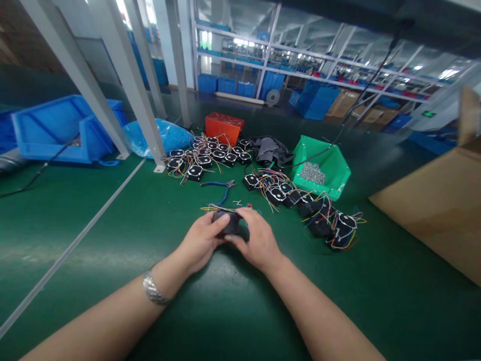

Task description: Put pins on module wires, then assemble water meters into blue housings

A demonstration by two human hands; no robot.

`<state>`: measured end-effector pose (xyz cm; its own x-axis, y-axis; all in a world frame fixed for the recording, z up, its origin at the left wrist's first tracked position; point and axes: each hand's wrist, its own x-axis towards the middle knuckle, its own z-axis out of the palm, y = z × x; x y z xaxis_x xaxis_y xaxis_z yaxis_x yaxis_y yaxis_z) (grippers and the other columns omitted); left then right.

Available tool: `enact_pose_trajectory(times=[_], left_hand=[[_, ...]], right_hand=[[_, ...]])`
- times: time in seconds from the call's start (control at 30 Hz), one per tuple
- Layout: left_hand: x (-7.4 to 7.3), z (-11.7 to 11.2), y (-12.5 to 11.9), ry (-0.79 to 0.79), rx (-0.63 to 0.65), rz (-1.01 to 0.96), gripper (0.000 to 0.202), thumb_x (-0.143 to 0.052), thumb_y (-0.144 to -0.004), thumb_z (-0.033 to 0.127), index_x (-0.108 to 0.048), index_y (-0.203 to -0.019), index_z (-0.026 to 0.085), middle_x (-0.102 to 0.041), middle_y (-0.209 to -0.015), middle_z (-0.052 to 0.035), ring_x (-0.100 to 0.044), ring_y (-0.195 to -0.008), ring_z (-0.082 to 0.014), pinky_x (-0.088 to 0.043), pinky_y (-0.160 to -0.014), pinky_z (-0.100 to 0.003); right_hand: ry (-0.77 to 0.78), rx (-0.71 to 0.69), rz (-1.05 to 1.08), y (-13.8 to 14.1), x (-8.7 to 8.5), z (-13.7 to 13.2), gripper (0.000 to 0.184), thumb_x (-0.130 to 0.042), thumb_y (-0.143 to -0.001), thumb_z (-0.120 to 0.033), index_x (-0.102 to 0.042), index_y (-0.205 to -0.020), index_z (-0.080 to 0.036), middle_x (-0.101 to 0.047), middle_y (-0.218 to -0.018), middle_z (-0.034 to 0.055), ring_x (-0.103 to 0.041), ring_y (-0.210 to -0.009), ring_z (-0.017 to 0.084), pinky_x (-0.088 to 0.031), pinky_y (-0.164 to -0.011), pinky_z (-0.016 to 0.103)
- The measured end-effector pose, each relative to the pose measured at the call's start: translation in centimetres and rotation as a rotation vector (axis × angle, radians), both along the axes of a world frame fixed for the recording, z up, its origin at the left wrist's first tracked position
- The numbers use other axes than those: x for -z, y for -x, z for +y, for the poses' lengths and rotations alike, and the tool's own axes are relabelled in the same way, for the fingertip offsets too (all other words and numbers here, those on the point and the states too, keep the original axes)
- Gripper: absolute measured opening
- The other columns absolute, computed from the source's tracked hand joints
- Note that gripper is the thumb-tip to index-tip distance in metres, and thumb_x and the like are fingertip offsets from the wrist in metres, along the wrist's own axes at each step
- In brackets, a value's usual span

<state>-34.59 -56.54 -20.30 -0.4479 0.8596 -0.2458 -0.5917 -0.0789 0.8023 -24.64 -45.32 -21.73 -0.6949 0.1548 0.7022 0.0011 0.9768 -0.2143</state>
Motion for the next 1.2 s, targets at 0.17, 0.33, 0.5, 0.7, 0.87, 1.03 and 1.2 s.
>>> enact_pose_trajectory(times=[0.17, 0.33, 0.5, 0.7, 0.87, 1.03, 1.2], left_hand=[[1.3, -0.6, 1.4, 0.091, -0.089, -0.088, 0.021, -0.047, -0.082, 0.028, -0.051, -0.093, 0.011, -0.063, -0.087, -0.0112, -0.061, -0.058, -0.0144, -0.047, -0.044, -0.022], [2.2, -0.2, 1.9, 0.054, -0.062, -0.082, 0.024, -0.039, -0.085, 0.033, -0.046, -0.094, 0.012, -0.065, -0.078, -0.0122, -0.055, -0.041, -0.0101, -0.040, -0.036, -0.019], [2.5, 0.1, 1.7, -0.012, -0.005, -0.144, 0.030, -0.034, -0.087, 0.033, -0.049, -0.093, 0.008, -0.065, -0.077, -0.0139, -0.058, -0.049, -0.0125, -0.044, -0.044, -0.022], [3.0, 0.4, 1.0, -0.052, 0.027, -0.177, 0.030, -0.041, -0.084, 0.037, -0.050, -0.093, 0.009, -0.061, -0.071, -0.0085, -0.059, -0.054, -0.0147, -0.045, -0.050, -0.025], [3.1, 0.4, 0.0, -0.093, 0.035, -0.135, 0.030, -0.052, -0.077, 0.040, -0.052, -0.088, 0.012, -0.059, -0.069, -0.0040, -0.056, -0.053, -0.0119, -0.046, -0.053, -0.027], [2.9, 0.3, -0.4, -0.107, 0.046, -0.065, 0.027, -0.054, -0.076, 0.038, -0.051, -0.087, 0.014, -0.059, -0.077, -0.0044, -0.056, -0.062, -0.0120, -0.047, -0.055, -0.026], [2.9, 0.4, -0.1, -0.047, 0.023, -0.048, 0.026, -0.055, -0.076, 0.035, -0.049, -0.087, 0.013, -0.060, -0.065, -0.0034, -0.057, -0.053, -0.0123, -0.046, -0.051, -0.025]], right_hand=[[0.047, 0.327, -0.398, 0.0, -0.4, 2.0, 0.021, -0.043, -0.084, -0.029, -0.057, -0.079, -0.015, -0.058, -0.081, 0.0075, -0.053, -0.080, 0.018, -0.041, -0.071, 0.030], [0.115, 0.436, -0.747, -0.1, 0.2, 3.3, 0.009, -0.054, -0.077, -0.026, -0.057, -0.073, -0.019, -0.058, -0.077, 0.0037, -0.054, -0.075, 0.016, -0.037, -0.066, 0.027], [0.252, 0.404, -0.745, 0.3, 0.7, 2.8, 0.006, -0.053, -0.076, -0.018, -0.053, -0.070, -0.018, -0.056, -0.074, 0.0020, -0.052, -0.072, 0.015, -0.035, -0.063, 0.026], [0.346, 0.201, -0.179, 0.6, -0.6, 0.0, 0.011, -0.047, -0.080, -0.020, -0.051, -0.070, -0.016, -0.053, -0.073, 0.0032, -0.050, -0.073, 0.014, -0.038, -0.067, 0.026], [0.289, 0.098, -0.126, 1.0, -0.7, -1.9, 0.012, -0.047, -0.079, -0.021, -0.054, -0.071, -0.015, -0.053, -0.074, 0.0055, -0.048, -0.073, 0.016, -0.039, -0.067, 0.029], [0.254, 0.113, -0.190, 1.5, -0.4, -2.0, 0.015, -0.047, -0.079, -0.022, -0.056, -0.069, -0.015, -0.053, -0.074, 0.0058, -0.048, -0.074, 0.016, -0.039, -0.068, 0.030], [0.277, 0.122, -0.116, 1.1, -0.8, -1.5, 0.018, -0.043, -0.082, -0.024, -0.060, -0.078, -0.017, -0.055, -0.076, 0.0050, -0.050, -0.076, 0.015, -0.042, -0.071, 0.030]])
